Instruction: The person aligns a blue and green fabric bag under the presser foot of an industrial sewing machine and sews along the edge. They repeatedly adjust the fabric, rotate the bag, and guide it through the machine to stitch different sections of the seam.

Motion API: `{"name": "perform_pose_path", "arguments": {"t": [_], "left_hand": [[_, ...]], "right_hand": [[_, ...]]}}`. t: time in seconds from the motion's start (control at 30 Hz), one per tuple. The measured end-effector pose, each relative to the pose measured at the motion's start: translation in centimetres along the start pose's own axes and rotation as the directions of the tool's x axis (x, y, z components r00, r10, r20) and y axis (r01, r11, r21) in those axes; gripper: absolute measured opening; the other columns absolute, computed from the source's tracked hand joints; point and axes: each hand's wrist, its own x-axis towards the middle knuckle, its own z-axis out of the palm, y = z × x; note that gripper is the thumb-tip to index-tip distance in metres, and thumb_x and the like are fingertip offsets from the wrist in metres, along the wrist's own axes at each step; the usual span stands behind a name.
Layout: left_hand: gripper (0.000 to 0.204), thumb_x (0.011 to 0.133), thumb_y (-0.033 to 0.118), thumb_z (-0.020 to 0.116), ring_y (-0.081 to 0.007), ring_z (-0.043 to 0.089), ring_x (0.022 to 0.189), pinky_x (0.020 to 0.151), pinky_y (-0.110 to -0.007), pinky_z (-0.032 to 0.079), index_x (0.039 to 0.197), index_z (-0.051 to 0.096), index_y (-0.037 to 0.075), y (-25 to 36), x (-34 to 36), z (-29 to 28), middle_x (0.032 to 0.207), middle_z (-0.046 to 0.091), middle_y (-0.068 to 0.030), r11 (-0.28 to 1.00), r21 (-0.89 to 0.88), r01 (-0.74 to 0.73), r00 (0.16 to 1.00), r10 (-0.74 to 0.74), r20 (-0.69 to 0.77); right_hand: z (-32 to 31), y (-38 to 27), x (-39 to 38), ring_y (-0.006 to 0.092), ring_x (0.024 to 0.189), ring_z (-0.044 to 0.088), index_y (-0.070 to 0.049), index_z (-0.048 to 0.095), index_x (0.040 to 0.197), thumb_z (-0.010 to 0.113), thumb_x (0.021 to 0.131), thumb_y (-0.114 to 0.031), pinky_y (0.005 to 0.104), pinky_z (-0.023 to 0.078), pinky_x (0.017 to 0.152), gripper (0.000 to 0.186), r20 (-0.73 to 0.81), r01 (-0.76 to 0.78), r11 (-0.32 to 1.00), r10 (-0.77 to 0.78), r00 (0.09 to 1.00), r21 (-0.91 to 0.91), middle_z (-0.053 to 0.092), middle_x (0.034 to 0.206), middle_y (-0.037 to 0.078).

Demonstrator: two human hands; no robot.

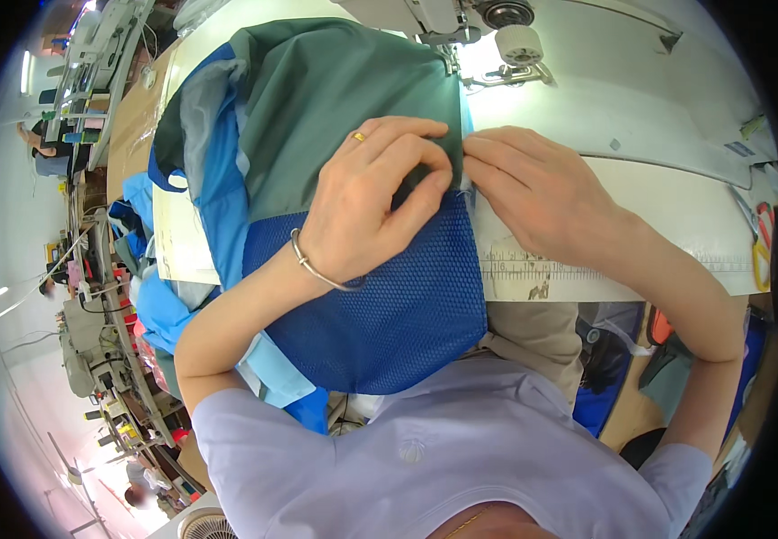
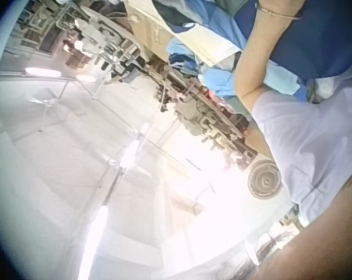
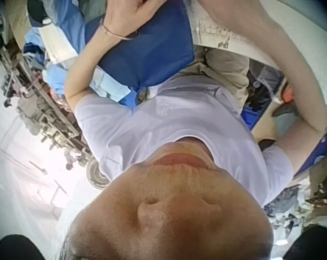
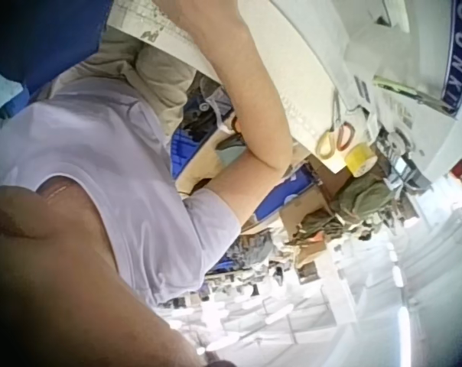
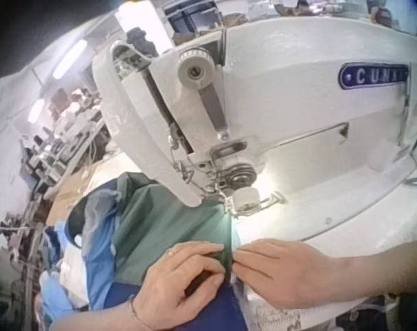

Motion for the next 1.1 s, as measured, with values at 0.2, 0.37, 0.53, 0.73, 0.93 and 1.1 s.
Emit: {"name": "perform_pose_path", "arguments": {"t": [0.2, 0.37, 0.53, 0.73, 0.93, 1.1], "left_hand": [[0.036, 0.081, 0.003, 0.066, -0.0323, 0.064, 0.106, 0.094, -0.041, 0.051, 0.117, 0.069, 0.003, -1.2, -0.2, 1.1, 0.118, 0.069, -0.0129, 0.995, 0.072, -0.066, 0.998, 0.065, 0.008], [0.039, 0.081, 0.004, 0.065, -0.0316, 0.061, 0.108, 0.097, -0.042, 0.048, 0.120, 0.069, 0.004, -2.2, -0.2, 1.1, 0.120, 0.066, -0.0118, 0.987, 0.108, -0.123, 0.990, 0.114, 0.079], [0.041, 0.081, 0.005, 0.065, -0.0314, 0.060, 0.107, 0.096, -0.042, 0.047, 0.122, 0.069, 0.004, -2.6, -0.4, 1.2, 0.122, 0.063, -0.0119, 0.978, 0.129, -0.166, 0.984, 0.156, 0.087], [0.039, 0.081, 0.004, 0.066, -0.0316, 0.061, 0.108, 0.095, -0.041, 0.047, 0.120, 0.069, 0.003, -2.7, -0.6, 1.3, 0.121, 0.065, -0.0124, 0.988, 0.060, -0.143, 0.989, 0.140, 0.052], [0.037, 0.081, 0.002, 0.067, -0.0316, 0.062, 0.110, 0.096, -0.041, 0.047, 0.118, 0.069, 0.002, -3.1, -0.8, 1.3, 0.123, 0.066, -0.0124, 0.983, 0.033, -0.182, 0.983, 0.181, 0.026], [0.038, 0.082, 0.004, 0.066, -0.0307, 0.060, 0.114, 0.098, -0.043, 0.046, 0.120, 0.070, 0.005, -3.0, -0.7, 1.2, 0.127, 0.065, -0.0096, 0.976, 0.094, -0.197, 0.978, 0.189, 0.090]], "right_hand": [[-0.5, 0.3, -0.1, 0.0279, 0.117, 0.059, 0.004, 0.065, 0.112, 0.074, 0.063, 0.001, 0.0386, 0.052, 0.098, 0.049, 0.018, 0.046, 0.997, -0.048, 0.999, 0.061, 0.064, 0.117, 0.014], [-0.8, 0.3, 0.2, 0.0268, 0.116, 0.058, 0.003, 0.065, 0.111, 0.072, 0.066, -0.002, 0.0395, 0.050, 0.099, 0.046, 0.041, 0.099, 0.994, -0.098, 0.994, -0.043, 0.064, 0.115, 0.013], [-1.2, 0.3, -0.4, 0.0258, 0.110, 0.059, 0.002, 0.067, 0.107, 0.070, 0.069, -0.002, 0.0384, 0.051, 0.094, 0.038, 0.006, -0.021, 0.996, 0.022, 1.000, -0.081, 0.065, 0.111, 0.010], [-1.0, 0.1, 0.1, 0.0260, 0.110, 0.058, 0.001, 0.068, 0.105, 0.071, 0.075, -0.004, 0.0380, 0.051, 0.094, 0.030, -0.003, 0.027, 0.999, -0.027, 1.000, -0.032, 0.066, 0.109, 0.009], [-1.0, -0.6, 0.5, 0.0255, 0.111, 0.058, 0.001, 0.069, 0.103, 0.075, 0.077, -0.009, 0.0380, 0.051, 0.096, 0.028, 0.026, 0.019, 0.997, -0.017, 1.000, -0.068, 0.065, 0.110, 0.009], [-1.0, -0.2, 0.3, 0.0250, 0.108, 0.060, 0.001, 0.070, 0.100, 0.076, 0.076, -0.010, 0.0376, 0.053, 0.092, 0.027, 0.016, 0.066, 0.997, -0.066, 0.998, -0.043, 0.065, 0.109, 0.009]]}}
